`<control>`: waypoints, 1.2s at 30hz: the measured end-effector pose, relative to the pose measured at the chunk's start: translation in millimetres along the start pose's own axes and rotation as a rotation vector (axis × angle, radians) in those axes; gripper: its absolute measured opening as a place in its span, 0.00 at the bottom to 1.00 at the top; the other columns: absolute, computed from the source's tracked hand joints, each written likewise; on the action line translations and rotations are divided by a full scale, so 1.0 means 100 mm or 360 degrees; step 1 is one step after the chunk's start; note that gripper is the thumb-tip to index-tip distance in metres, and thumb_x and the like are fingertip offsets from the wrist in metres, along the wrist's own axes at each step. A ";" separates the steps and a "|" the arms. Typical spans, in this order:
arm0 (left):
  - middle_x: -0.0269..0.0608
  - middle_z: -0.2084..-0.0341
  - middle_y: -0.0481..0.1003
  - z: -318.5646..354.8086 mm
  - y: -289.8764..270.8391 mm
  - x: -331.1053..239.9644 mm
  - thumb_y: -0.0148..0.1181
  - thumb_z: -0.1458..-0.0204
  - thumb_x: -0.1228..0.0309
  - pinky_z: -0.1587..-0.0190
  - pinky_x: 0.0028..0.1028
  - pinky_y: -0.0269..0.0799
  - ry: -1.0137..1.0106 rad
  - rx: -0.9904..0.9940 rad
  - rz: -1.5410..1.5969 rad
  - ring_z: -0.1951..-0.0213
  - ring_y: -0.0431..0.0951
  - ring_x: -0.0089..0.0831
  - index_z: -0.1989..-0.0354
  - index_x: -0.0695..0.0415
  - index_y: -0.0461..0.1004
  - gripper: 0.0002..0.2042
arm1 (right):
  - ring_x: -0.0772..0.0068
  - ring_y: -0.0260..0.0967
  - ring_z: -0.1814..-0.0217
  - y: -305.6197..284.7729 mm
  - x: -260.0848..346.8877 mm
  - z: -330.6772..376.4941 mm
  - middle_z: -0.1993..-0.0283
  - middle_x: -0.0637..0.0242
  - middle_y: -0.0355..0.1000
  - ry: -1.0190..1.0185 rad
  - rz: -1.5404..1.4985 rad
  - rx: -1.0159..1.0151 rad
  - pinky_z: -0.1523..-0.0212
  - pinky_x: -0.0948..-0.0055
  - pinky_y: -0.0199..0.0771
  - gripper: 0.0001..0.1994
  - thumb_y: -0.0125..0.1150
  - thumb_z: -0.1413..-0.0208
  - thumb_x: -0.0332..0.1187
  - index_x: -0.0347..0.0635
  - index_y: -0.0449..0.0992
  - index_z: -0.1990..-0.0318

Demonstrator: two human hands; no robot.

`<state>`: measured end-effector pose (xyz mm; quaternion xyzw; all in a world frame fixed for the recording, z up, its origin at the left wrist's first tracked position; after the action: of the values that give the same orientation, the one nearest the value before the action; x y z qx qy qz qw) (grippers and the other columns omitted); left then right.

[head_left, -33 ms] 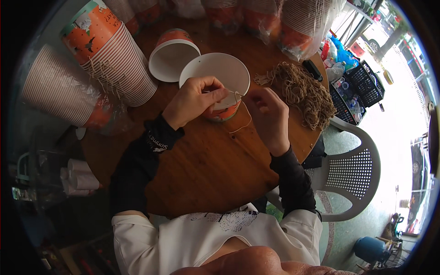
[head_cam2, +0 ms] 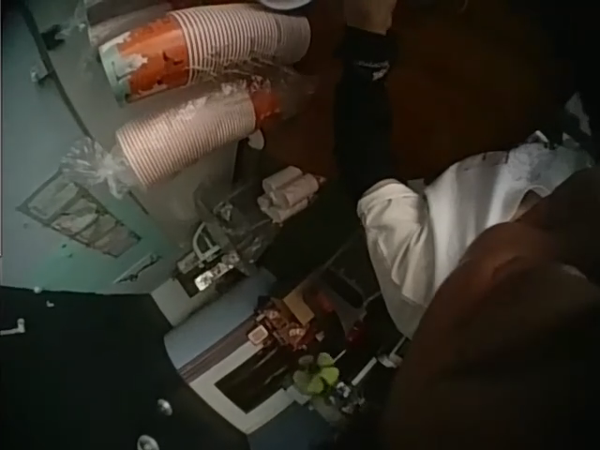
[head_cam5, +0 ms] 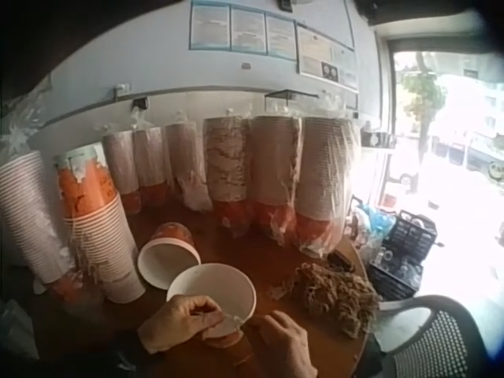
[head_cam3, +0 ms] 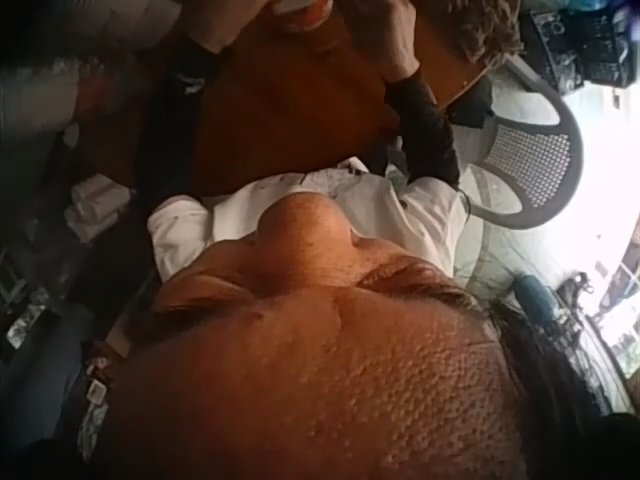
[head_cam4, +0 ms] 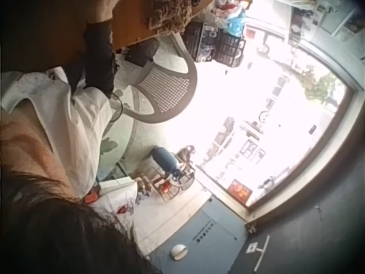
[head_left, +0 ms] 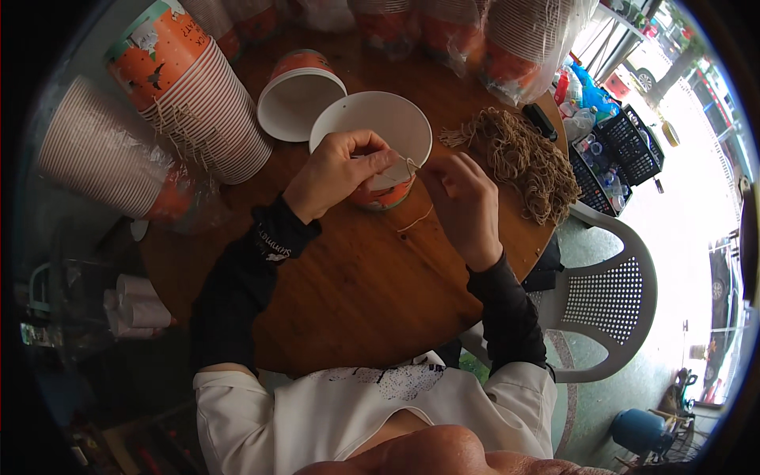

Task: Attaching string handles to paper buckets.

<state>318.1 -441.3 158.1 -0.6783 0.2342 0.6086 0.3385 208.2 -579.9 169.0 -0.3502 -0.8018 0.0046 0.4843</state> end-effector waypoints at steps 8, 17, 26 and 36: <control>0.27 0.73 0.74 -0.02 0.18 0.00 0.58 0.40 0.68 0.70 0.13 0.66 -0.0146 0.0075 0.0358 0.73 0.70 0.11 0.59 0.61 0.77 0.09 | 0.61 0.70 0.67 0.02 0.24 0.06 0.68 0.65 0.69 -0.0502 0.0284 0.0001 0.68 0.65 0.71 0.07 0.65 0.53 0.24 0.44 0.78 0.65; 0.31 0.68 0.77 -0.03 0.24 -0.04 0.60 0.43 0.72 0.63 0.15 0.72 -0.0050 0.0162 0.0029 0.66 0.75 0.14 0.57 0.62 0.77 0.09 | 0.70 0.70 0.69 0.04 -0.03 -0.06 0.67 0.64 0.70 -0.0061 -0.0224 -0.0018 0.68 0.71 0.71 0.06 0.66 0.50 0.26 0.39 0.78 0.64; 0.35 0.68 0.80 -0.05 0.30 -0.06 0.63 0.46 0.73 0.59 0.20 0.74 0.0102 0.0041 -0.0175 0.63 0.78 0.18 0.59 0.63 0.78 0.08 | 0.76 0.69 0.72 0.08 -0.23 -0.10 0.72 0.65 0.73 0.0323 -0.0407 0.0104 0.70 0.74 0.70 0.07 0.64 0.47 0.29 0.35 0.77 0.64; 0.32 0.75 0.76 -0.07 0.16 -0.05 0.56 0.41 0.70 0.76 0.17 0.68 -0.0269 0.0130 0.0061 0.78 0.73 0.16 0.63 0.63 0.76 0.08 | 0.74 0.71 0.70 -0.06 -0.26 -0.05 0.69 0.66 0.72 0.0147 -0.0307 0.0010 0.69 0.77 0.71 0.05 0.63 0.47 0.28 0.36 0.77 0.64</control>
<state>310.3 -458.2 160.7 -0.6057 0.2424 0.6599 0.3727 215.6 -600.9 153.7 -0.2696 -0.8085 -0.0557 0.5201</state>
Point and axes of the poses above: each hand's wrist, its own z-axis away from the middle knuckle, its own y-axis out of the palm, x = y × z, the point moved 7 cm from there along -z, towards the middle knuckle
